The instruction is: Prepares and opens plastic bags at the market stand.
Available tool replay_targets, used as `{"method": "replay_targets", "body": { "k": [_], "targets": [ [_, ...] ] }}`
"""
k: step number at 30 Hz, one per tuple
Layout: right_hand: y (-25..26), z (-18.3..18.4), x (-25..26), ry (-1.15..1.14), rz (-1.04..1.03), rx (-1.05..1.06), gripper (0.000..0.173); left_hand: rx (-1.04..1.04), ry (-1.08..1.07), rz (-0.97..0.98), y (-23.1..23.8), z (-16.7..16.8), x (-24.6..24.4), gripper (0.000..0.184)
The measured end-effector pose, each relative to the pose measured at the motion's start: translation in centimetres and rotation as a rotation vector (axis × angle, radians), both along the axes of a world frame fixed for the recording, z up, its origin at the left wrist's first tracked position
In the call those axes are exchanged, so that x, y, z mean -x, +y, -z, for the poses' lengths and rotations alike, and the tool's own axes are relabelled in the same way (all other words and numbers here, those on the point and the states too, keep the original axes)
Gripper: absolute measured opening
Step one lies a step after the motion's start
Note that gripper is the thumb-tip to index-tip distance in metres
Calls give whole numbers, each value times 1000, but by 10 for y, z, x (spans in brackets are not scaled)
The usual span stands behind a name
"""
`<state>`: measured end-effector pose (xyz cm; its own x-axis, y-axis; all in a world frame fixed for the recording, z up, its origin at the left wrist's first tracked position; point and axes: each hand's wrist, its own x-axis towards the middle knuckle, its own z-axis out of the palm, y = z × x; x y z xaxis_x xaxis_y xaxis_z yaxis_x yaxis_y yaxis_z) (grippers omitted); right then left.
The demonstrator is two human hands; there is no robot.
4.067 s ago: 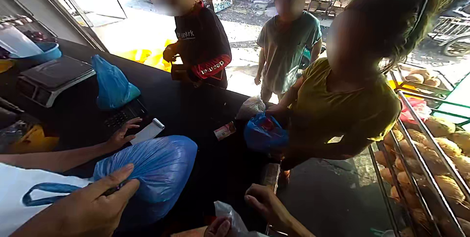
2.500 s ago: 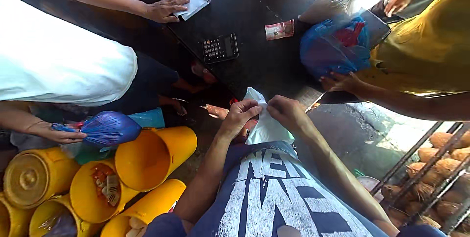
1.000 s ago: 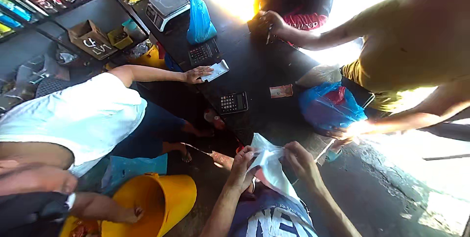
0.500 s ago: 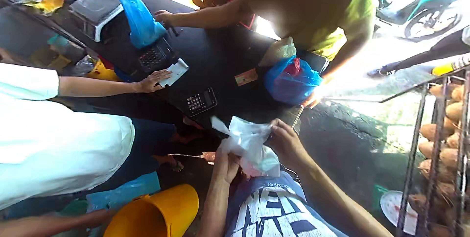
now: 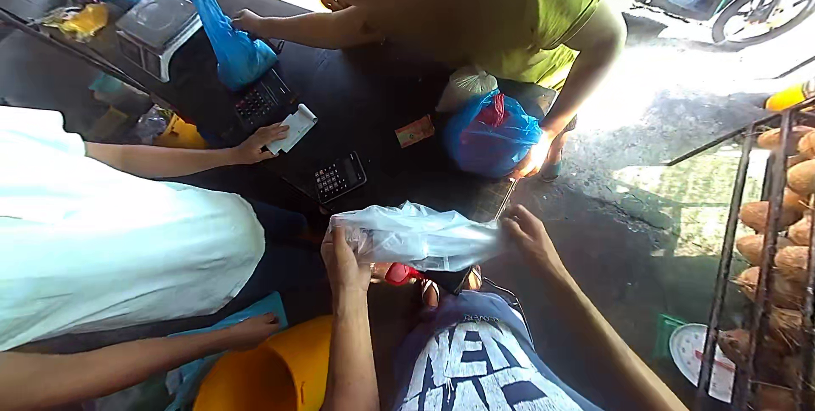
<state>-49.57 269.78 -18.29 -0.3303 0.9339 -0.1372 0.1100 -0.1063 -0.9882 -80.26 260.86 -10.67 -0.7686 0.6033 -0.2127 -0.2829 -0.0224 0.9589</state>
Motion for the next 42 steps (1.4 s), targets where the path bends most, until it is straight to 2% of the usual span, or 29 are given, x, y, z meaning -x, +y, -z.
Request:
{"method": "replay_targets", "body": {
  "k": [2,4,6,7,9,10,12,14,16,18,21,24,28,31,34,36,37,38,40,42],
  "targets": [
    [0,0,0,-48,-3,-69,28,73,240,64,2,-4,-5,29],
    [2,-15,9,-47,-33,-213,61,112,440,222,-1,-5,-14,24],
    [4,-45,36,-72,-188,-425,87,120,558,391,-3,-13,-29,24],
    [3,-61,53,-120,-281,-529,89,116,580,469,-3,-16,-38,25],
    [0,-78,77,-251,-489,-662,84,168,631,649,-7,-20,-55,28],
    [0,-77,82,-301,-601,-659,84,225,680,739,-10,-22,-61,30],
    [10,-66,81,-359,-824,-491,78,343,793,862,-19,-20,-64,31],
    [20,-45,72,-436,-933,-334,61,467,842,878,-34,-6,-55,30],
    [19,-24,62,-452,-894,-305,48,643,806,817,-57,10,-40,27],
    [13,-15,58,-455,-802,-295,45,779,726,696,-81,24,-25,27],
    [3,-16,77,-391,-709,-352,42,839,606,476,-114,28,-5,27],
    [-4,-32,106,-333,-668,-410,40,709,486,229,-142,40,13,28],
    [3,-53,135,-256,-625,-569,37,402,301,16,-148,53,34,26],
    [11,-60,146,-278,-606,-587,39,142,138,-18,-136,39,44,26],
    [3,-64,166,-163,-511,-339,38,-9,131,89,-111,17,58,34],
    [-6,-79,186,-21,-454,-193,35,-47,261,284,-83,-7,69,50],
    [-10,-93,196,27,-462,-198,33,-74,392,379,-70,-25,71,59],
    [-15,-107,206,64,-480,-254,30,-111,551,434,-61,-45,70,67],
    [-29,-136,214,122,-457,-455,22,-256,864,420,-55,-79,62,72],
    [-42,-151,208,204,-353,-685,21,-400,1004,304,-55,-87,56,68]
  ]
}}
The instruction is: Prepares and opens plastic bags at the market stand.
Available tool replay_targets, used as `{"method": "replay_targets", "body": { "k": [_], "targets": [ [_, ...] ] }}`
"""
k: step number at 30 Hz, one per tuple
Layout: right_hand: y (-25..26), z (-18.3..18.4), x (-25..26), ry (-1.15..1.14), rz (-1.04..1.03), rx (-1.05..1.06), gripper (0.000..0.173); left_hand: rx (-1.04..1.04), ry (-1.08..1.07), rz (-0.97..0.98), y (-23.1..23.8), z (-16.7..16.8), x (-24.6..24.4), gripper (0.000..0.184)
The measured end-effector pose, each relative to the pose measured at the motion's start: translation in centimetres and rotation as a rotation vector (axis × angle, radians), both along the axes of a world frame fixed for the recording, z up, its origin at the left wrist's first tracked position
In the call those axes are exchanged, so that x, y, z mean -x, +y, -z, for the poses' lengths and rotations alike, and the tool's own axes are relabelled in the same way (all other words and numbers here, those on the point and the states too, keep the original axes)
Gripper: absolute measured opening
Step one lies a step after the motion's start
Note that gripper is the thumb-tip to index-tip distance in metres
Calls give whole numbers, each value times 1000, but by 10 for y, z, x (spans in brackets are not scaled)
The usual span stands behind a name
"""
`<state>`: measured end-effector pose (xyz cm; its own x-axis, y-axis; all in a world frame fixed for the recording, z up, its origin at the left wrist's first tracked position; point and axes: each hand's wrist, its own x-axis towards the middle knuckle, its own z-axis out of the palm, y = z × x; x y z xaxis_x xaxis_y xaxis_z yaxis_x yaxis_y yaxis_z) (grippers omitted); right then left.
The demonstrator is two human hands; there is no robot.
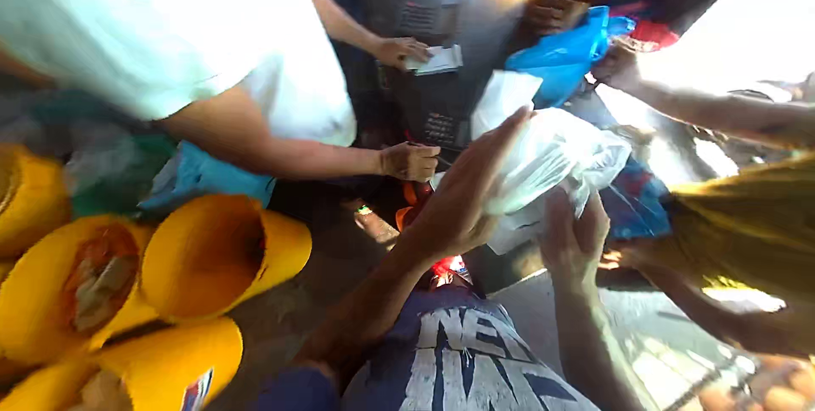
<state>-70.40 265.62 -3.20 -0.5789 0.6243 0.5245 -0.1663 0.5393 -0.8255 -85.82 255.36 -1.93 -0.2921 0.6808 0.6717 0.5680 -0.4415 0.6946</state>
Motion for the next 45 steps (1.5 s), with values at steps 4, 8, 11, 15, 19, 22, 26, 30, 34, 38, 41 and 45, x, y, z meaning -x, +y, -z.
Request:
{"method": "replay_targets", "body": {
  "k": [4,8,11,15,19,22,26,30,34,38,41,45],
  "targets": [
    [-10,46,-31,-202,165,-114,40,519,-20,-139,-21,98,10,62],
    [-2,101,-81,-857,60,354,44,1292,-118,153,-50,168,29,35],
    [-18,101,-107,-754,185,529,40,1178,-250,95,-53,157,23,28],
    [-16,77,-85,-579,268,444,36,765,-287,67,-5,137,24,33],
    [-6,40,-71,-408,261,307,34,300,-397,58,32,89,18,32],
    [-7,36,-89,-508,258,329,32,313,-460,115,39,89,14,24],
    [-21,51,-120,-804,198,403,36,753,-421,352,28,126,8,27],
    [-32,63,-124,-919,-5,464,36,1117,-170,602,22,140,-2,30],
    [-19,76,-102,-928,-324,383,37,1462,1,532,41,106,-26,34],
    [11,81,-94,-825,-593,240,37,1434,171,477,37,128,-37,37],
    [39,84,-103,-758,-715,217,37,1492,83,380,36,117,-56,43],
    [73,96,-114,-684,-790,187,34,1403,10,306,31,115,-85,43]
  ]
}}
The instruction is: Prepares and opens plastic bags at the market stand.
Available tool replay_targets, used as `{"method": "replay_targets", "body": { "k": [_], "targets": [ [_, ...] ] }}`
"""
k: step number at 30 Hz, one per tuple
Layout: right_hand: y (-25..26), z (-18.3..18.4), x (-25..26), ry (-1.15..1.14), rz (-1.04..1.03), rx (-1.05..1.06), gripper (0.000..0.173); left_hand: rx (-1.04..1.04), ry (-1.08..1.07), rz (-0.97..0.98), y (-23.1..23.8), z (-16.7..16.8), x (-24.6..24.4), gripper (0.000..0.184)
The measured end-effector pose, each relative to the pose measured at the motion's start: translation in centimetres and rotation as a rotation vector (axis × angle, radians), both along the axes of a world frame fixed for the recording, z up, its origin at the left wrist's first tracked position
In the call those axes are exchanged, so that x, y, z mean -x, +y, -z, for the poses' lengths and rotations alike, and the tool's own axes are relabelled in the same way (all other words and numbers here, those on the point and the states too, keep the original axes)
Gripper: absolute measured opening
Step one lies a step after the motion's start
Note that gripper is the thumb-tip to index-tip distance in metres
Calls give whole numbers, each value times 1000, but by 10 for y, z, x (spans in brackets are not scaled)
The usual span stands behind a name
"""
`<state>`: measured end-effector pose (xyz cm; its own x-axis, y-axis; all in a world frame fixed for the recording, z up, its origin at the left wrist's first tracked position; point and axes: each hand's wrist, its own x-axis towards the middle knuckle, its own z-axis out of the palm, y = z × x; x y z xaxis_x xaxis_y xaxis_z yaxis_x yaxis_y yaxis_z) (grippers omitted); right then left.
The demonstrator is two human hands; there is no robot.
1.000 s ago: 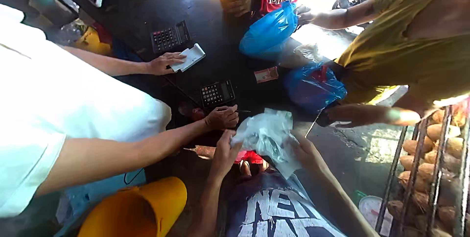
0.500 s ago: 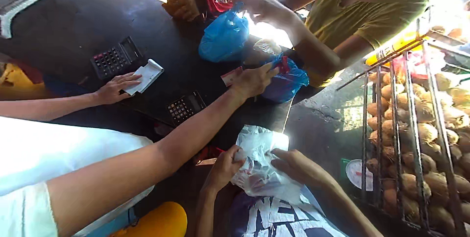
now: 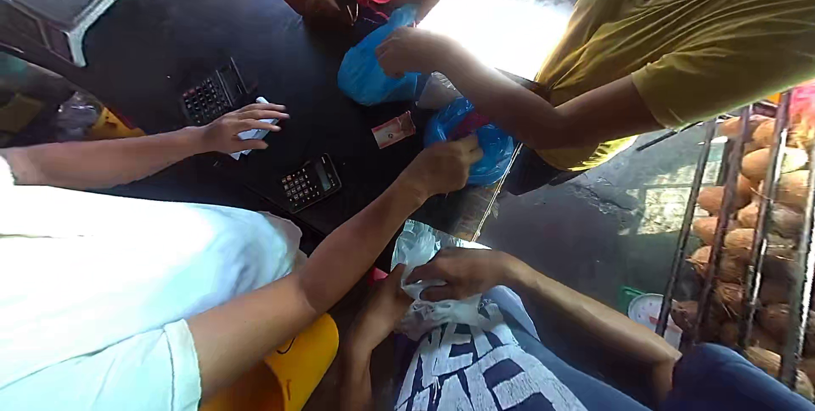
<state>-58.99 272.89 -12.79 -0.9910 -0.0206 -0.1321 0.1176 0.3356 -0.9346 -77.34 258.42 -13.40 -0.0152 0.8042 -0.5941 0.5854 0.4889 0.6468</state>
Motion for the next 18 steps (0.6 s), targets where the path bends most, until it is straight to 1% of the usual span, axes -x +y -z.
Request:
{"method": "replay_targets", "body": {
  "k": [1,2,3,4,6,7,8,9,10,11,12,13,15,16,17,18],
  "targets": [
    [6,2,-1,-18,-26,-23,34,49,29,-6,3,-7,-11,44],
    [11,4,-1,-30,-55,-50,34,160,68,-11,14,-24,-25,43],
    [15,6,0,-37,-84,-67,34,341,98,-12,32,-47,-39,42],
    [18,8,0,-40,-109,-76,34,471,108,-4,44,-59,-47,43],
    [21,10,0,-21,-151,-71,34,88,79,-22,12,-20,-38,38],
    [22,11,-1,-4,-167,-61,33,-24,68,-29,7,-14,-37,38],
    [22,11,-2,10,-181,-49,33,44,65,-33,21,-35,-43,37],
    [23,12,-4,22,-190,-35,32,245,62,-75,52,-75,-57,37],
    [23,13,-6,36,-199,-23,32,361,80,-119,76,-104,-71,36],
    [24,14,-8,43,-211,-16,32,371,88,-137,89,-119,-80,35],
    [25,16,-10,48,-222,-13,32,315,84,-110,97,-130,-87,33],
    [25,17,-13,52,-229,-15,32,227,79,-34,109,-143,-96,30],
    [28,20,-16,46,-239,-23,32,46,172,248,136,-171,-112,26],
    [29,21,-17,39,-243,-29,33,10,222,354,145,-182,-118,26],
    [30,22,-18,33,-245,-35,34,-2,247,404,149,-189,-122,27],
    [30,22,-19,29,-244,-41,34,-6,244,403,149,-192,-124,27]
  ]
}}
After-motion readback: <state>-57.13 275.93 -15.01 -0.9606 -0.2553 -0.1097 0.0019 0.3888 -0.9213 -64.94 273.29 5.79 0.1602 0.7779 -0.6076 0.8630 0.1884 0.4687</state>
